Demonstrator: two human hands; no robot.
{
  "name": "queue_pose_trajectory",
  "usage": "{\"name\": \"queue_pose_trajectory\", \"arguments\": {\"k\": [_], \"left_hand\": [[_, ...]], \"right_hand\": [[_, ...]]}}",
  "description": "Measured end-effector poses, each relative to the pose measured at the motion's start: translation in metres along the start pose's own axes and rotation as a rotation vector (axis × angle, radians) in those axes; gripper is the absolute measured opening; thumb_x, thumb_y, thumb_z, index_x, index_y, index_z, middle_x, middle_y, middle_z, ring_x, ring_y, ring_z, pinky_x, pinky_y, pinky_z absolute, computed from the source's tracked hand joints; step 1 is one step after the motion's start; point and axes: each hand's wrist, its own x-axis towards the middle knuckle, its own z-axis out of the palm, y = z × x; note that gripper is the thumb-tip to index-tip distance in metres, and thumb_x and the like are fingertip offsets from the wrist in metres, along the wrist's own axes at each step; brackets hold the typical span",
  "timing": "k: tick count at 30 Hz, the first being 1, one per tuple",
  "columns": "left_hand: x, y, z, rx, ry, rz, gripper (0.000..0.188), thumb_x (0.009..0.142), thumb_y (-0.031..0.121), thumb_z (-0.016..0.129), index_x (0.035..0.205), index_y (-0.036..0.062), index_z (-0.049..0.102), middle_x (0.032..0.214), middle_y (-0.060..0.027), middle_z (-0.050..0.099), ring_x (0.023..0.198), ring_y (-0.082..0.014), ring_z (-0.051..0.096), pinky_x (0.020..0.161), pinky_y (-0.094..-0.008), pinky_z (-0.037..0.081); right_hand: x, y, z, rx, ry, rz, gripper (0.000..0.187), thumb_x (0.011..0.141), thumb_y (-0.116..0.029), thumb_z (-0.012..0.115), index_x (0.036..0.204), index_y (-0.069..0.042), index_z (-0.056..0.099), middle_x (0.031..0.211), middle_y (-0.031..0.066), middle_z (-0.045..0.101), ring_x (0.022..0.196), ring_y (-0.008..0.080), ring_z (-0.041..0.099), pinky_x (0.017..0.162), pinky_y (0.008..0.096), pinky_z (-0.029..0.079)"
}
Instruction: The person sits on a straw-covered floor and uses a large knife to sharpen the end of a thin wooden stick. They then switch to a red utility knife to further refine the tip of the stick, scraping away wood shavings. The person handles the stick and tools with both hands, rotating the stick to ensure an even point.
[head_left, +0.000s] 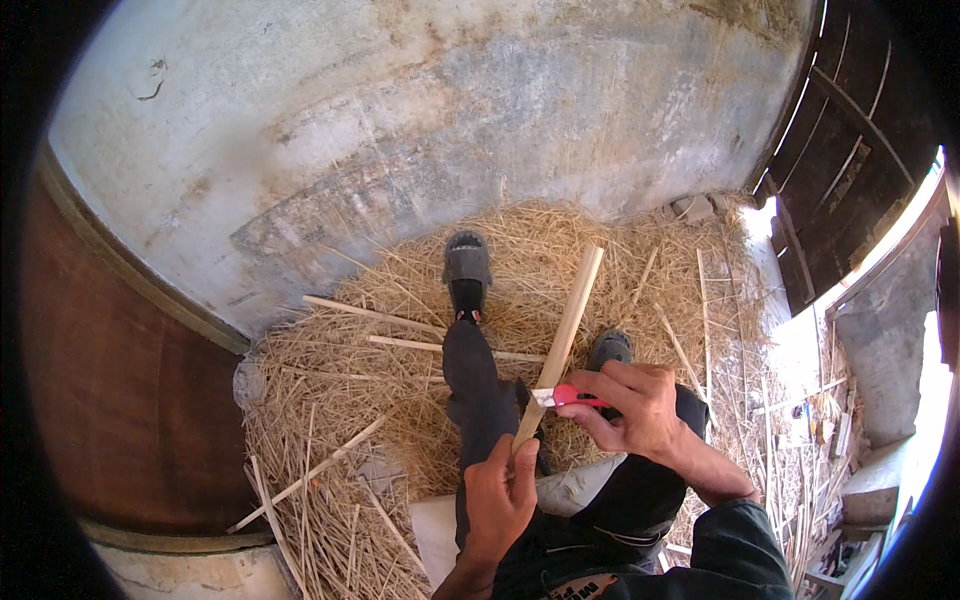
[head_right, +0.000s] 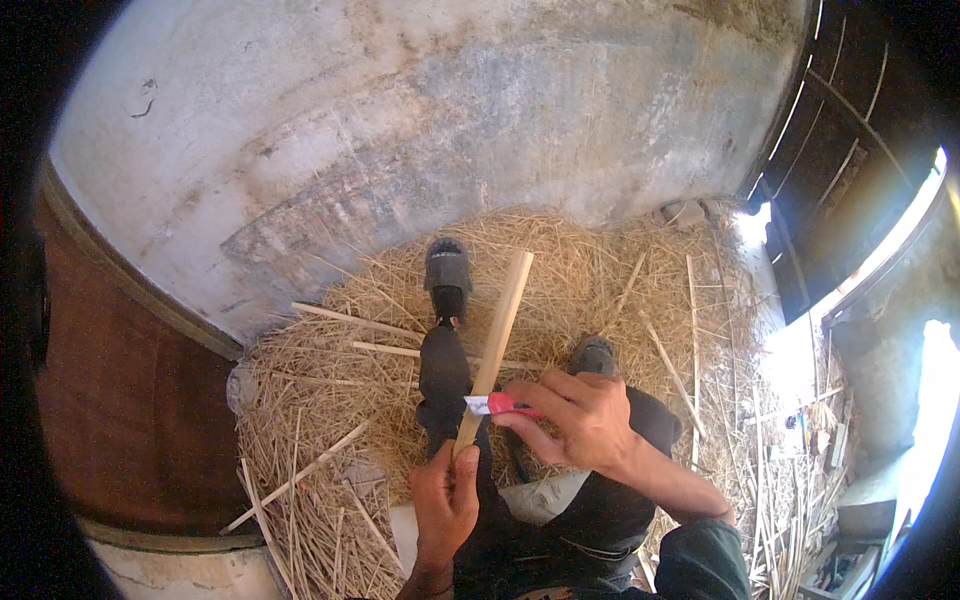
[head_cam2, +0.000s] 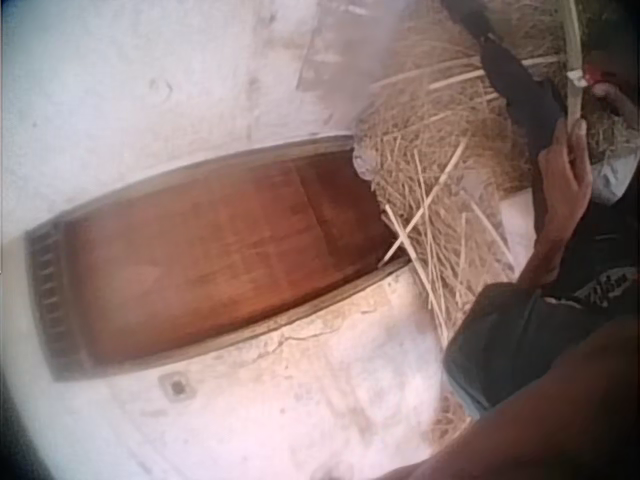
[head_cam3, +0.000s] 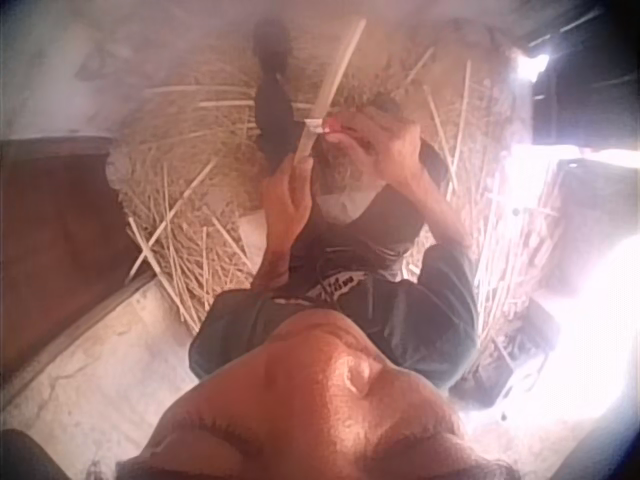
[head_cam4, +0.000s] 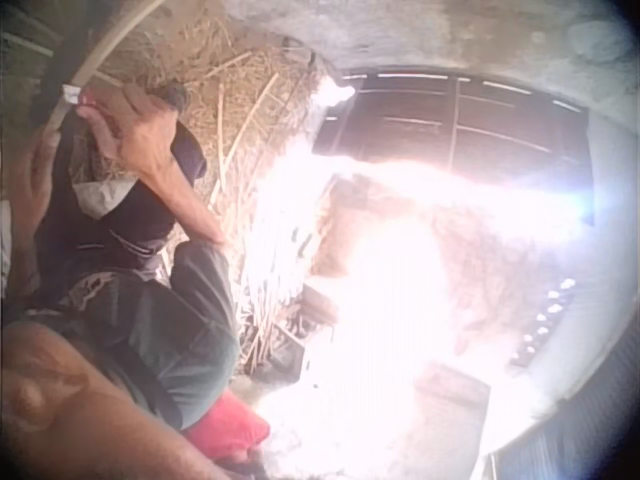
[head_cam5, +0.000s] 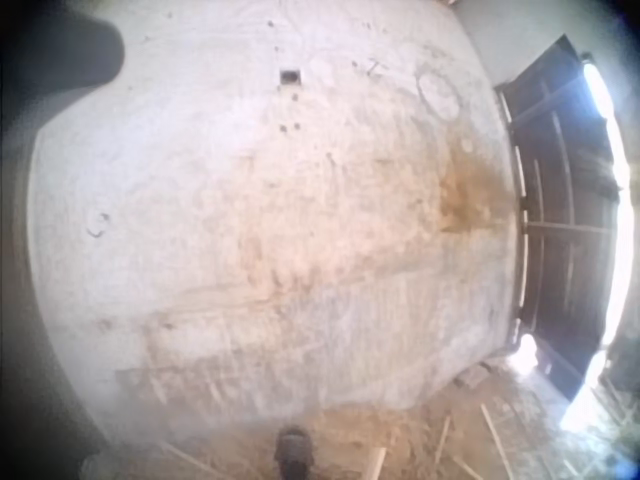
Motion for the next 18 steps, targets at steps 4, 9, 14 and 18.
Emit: {"name": "queue_pose_trajectory", "arguments": {"k": [4, 9, 14, 18], "left_hand": [[-0.005, -0.004, -0.001, -0.001, -0.031, -0.027, 0.035, 0.106, 0.023, 0.059, 0.08, 0.0006, 0.053, 0.053, -0.014, 0.047, 0.041, -0.0256, 0.053, 0.044, -0.036, 0.036], [-0.009, 0.001, -0.007, -0.004, -0.055, -0.055, 0.035, 0.107, 0.026, 0.057, 0.081, 0.0011, 0.055, 0.053, -0.0097, 0.045, 0.043, -0.0193, 0.048, 0.044, -0.0351, 0.034], [-0.021, -0.002, -0.009, -0.049, -0.061, -0.068, 0.037, 0.108, 0.03, 0.055, 0.085, 0.001, 0.06, 0.053, -0.004, 0.039, 0.046, -0.0107, 0.04, 0.046, -0.0353, 0.029], [-0.047, -0.018, -0.005, -0.028, -0.126, -0.12, 0.034, 0.107, 0.027, 0.056, 0.089, 0.0004, 0.063, 0.054, -0.0037, 0.039, 0.047, -0.0098, 0.038, 0.046, -0.0348, 0.03]], "right_hand": [[0.002, 0.011, 0.001, -0.041, 0.073, -0.021, 0.027, 0.079, -0.033, 0.087, 0.099, -0.018, 0.078, 0.068, -0.0015, 0.061, 0.05, 0.0181, 0.059, 0.046, 0.033, 0.046], [0.018, 0.016, -0.013, -0.096, 0.123, -0.001, 0.025, 0.077, -0.031, 0.088, 0.096, -0.018, 0.079, 0.065, -0.0001, 0.057, 0.049, 0.0188, 0.058, 0.046, 0.0337, 0.045], [0.032, 0.039, -0.024, -0.1, 0.255, -0.048, 0.021, 0.082, -0.026, 0.085, 0.097, -0.012, 0.08, 0.071, 0.0045, 0.068, 0.055, 0.0188, 0.065, 0.049, 0.032, 0.047], [0.065, 0.073, -0.076, -0.215, 0.565, 0.426, 0.017, 0.094, -0.016, 0.074, 0.104, -0.003, 0.078, 0.08, 0.0111, 0.075, 0.066, 0.014, 0.07, 0.057, 0.0282, 0.052]]}}
